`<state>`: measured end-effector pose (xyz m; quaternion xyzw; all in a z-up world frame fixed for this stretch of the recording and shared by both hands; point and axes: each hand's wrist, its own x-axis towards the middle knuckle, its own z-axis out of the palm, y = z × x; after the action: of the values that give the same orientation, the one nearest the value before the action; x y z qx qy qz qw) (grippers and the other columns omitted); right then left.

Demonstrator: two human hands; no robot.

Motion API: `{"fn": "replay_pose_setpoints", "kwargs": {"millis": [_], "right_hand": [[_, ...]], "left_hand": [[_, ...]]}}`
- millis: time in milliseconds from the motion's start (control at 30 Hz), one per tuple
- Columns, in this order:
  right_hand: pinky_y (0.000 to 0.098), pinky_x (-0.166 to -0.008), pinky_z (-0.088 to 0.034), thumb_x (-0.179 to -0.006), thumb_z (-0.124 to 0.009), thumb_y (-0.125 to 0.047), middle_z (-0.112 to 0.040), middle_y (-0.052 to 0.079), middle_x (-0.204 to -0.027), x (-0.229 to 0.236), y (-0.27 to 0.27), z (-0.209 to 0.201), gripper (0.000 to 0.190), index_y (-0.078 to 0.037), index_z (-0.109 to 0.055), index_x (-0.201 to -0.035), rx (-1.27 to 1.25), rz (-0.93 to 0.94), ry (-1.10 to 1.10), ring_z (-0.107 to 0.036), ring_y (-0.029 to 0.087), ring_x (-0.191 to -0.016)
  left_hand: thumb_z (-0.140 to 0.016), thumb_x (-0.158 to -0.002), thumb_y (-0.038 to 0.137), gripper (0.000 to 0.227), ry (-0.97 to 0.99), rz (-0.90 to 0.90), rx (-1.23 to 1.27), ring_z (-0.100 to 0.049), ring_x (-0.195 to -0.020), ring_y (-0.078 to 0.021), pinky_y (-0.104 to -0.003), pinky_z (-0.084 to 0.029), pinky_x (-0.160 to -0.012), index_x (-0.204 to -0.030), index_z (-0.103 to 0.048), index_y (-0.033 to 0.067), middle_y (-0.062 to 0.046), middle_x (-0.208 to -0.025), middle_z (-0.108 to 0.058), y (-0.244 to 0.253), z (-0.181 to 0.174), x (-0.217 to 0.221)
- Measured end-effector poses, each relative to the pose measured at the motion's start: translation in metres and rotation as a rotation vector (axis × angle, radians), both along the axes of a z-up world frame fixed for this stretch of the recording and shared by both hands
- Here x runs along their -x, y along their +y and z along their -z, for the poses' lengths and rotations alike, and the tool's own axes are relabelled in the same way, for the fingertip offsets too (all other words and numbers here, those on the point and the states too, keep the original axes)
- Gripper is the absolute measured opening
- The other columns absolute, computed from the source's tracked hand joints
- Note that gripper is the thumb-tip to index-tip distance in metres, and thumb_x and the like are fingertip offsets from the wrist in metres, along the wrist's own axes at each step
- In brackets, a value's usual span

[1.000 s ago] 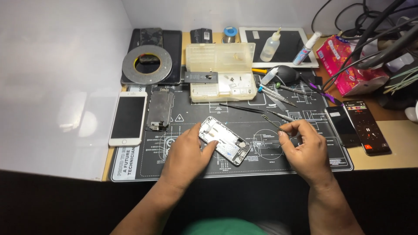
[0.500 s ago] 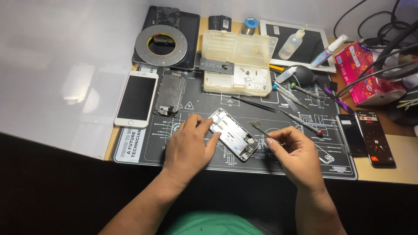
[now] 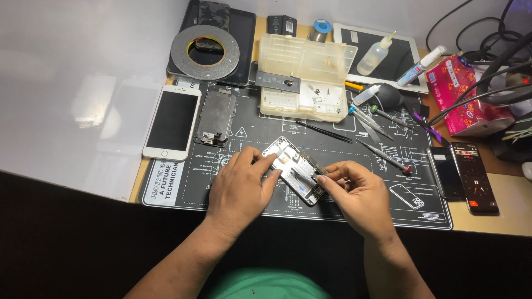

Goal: The person disassembles a smartphone on a workbench, using a screwdriver to remove screws and a prying tool to separate the internal components. They carefully lift the motherboard and other parts from the phone's chassis, placing them on the mat.

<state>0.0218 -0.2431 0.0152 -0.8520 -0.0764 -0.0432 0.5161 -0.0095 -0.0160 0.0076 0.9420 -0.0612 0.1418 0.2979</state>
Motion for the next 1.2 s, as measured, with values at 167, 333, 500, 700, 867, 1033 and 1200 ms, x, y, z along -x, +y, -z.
{"fn": "replay_pose_setpoints", "kwargs": {"millis": [167,333,500,700,867,1033,1200], "right_hand": [[0.0276,-0.047,-0.047,-0.082,-0.08,-0.003,-0.077,0.016,-0.084,-0.003,0.019,-0.001,0.005,-0.002,-0.076,-0.078,0.149,-0.026,-0.194,-0.064,0.02,-0.06],[0.032,-0.049,-0.053,-0.084,-0.078,-0.005,-0.076,0.014,-0.085,-0.008,0.029,0.01,0.007,-0.004,-0.074,-0.078,0.347,-0.098,-0.34,-0.071,0.029,-0.066],[0.0355,-0.05,-0.055,-0.087,-0.075,-0.005,-0.073,0.014,-0.082,-0.012,0.031,0.021,0.009,-0.004,-0.071,-0.08,0.451,-0.132,-0.342,-0.072,0.033,-0.069],[0.0306,-0.044,-0.054,-0.083,-0.073,0.0,-0.071,0.014,-0.077,-0.012,0.034,0.011,0.005,-0.004,-0.07,-0.081,0.553,-0.146,-0.277,-0.071,0.028,-0.063],[0.0283,-0.042,-0.053,-0.082,-0.072,0.001,-0.072,0.014,-0.077,-0.009,0.033,0.005,0.004,-0.003,-0.071,-0.082,0.523,-0.172,-0.207,-0.071,0.026,-0.06],[0.0311,-0.05,-0.052,-0.08,-0.075,-0.003,-0.061,0.008,-0.063,-0.008,0.031,-0.001,0.015,-0.006,-0.075,-0.095,0.418,-0.184,-0.086,-0.064,0.022,-0.058],[0.036,-0.067,-0.056,-0.083,-0.076,-0.002,-0.076,0.01,-0.085,-0.007,0.031,-0.005,0.016,-0.011,-0.079,-0.096,0.351,-0.124,-0.163,-0.074,0.029,-0.081]], "left_hand": [[-0.062,-0.097,0.031,0.03,-0.137,-0.027,-0.143,-0.064,-0.064,-0.0238,-0.034,-0.048,-0.053,-0.105,-0.081,0.0089,-0.01,-0.073,-0.063,-0.004,0.007,0.001],[-0.059,-0.098,0.033,0.033,-0.202,-0.031,-0.207,-0.058,-0.056,-0.0223,-0.033,-0.043,-0.048,-0.102,-0.081,0.0084,-0.009,-0.063,-0.059,-0.006,0.022,0.0],[-0.057,-0.099,0.033,0.034,-0.241,-0.022,-0.248,-0.056,-0.05,-0.0183,-0.031,-0.045,-0.046,-0.108,-0.08,0.0096,-0.005,-0.055,-0.057,-0.006,0.023,0.0],[-0.056,-0.099,0.033,0.034,-0.215,-0.008,-0.262,-0.058,-0.05,-0.0175,-0.03,-0.044,-0.046,-0.108,-0.079,0.0099,-0.006,-0.057,-0.061,-0.006,0.02,0.0],[-0.057,-0.1,0.033,0.033,-0.207,-0.008,-0.256,-0.059,-0.05,-0.0173,-0.03,-0.045,-0.046,-0.107,-0.079,0.0097,-0.007,-0.056,-0.062,-0.005,0.02,-0.001],[-0.058,-0.099,0.033,0.033,-0.21,-0.003,-0.272,-0.059,-0.049,-0.0166,-0.029,-0.046,-0.045,-0.111,-0.078,0.0095,-0.006,-0.055,-0.062,-0.005,0.021,-0.001],[-0.059,-0.099,0.03,0.032,-0.205,0.014,-0.288,-0.06,-0.047,-0.0165,-0.027,-0.046,-0.043,-0.111,-0.078,0.0077,-0.007,-0.053,-0.063,-0.004,0.018,-0.001]]}}
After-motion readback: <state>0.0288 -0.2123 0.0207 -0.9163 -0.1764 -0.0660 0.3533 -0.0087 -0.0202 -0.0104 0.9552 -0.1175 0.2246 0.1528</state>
